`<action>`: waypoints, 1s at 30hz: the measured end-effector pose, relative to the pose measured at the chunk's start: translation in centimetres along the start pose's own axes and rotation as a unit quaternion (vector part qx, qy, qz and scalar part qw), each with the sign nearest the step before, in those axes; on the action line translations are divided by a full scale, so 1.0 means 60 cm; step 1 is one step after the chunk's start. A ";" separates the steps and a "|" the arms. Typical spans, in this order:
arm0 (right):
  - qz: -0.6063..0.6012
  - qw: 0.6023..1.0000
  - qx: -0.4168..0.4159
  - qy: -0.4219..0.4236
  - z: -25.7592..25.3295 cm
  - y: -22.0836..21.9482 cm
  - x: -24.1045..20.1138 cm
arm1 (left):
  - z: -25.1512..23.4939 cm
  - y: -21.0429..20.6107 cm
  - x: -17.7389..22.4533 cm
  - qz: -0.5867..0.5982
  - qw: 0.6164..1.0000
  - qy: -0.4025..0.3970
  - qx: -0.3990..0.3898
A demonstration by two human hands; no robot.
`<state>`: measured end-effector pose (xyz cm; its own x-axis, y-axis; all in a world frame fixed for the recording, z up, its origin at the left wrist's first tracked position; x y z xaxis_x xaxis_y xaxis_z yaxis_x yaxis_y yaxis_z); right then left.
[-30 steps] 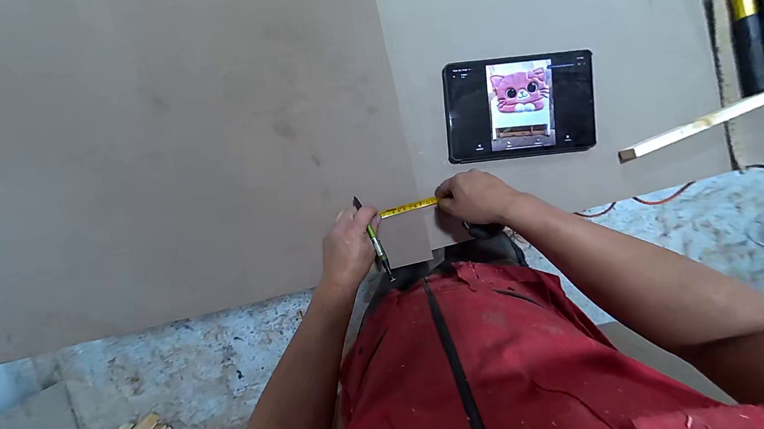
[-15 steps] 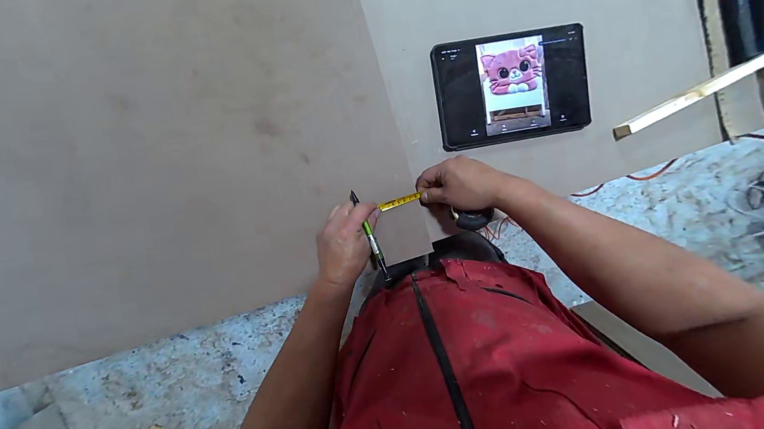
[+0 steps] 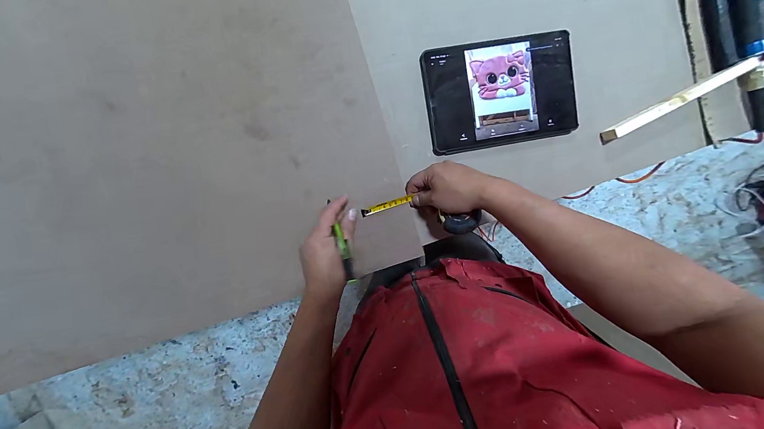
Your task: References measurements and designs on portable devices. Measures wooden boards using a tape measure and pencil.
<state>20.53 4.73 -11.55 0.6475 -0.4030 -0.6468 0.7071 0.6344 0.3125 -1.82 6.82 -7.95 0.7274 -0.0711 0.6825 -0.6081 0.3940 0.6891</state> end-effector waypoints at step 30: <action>-0.011 0.999 -0.007 -0.030 0.014 -0.027 0.011 | 0.006 -0.032 0.008 -0.044 0.985 0.168 -0.019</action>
<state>20.08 2.87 -11.88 0.6474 -0.4553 -0.6112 0.7176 0.6343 0.2876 -0.43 5.71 -8.87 0.8447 0.1973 0.4976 -0.5303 0.4351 0.7277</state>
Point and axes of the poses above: each hand's wrist, its own z-axis away from the middle knuckle, its own y-axis out of the back of the hand, x = y × z, the point moved 9 cm from there along -z, towards the middle knuckle, and after that the axes turned 9 degrees about -z, right-handed, at the moved point
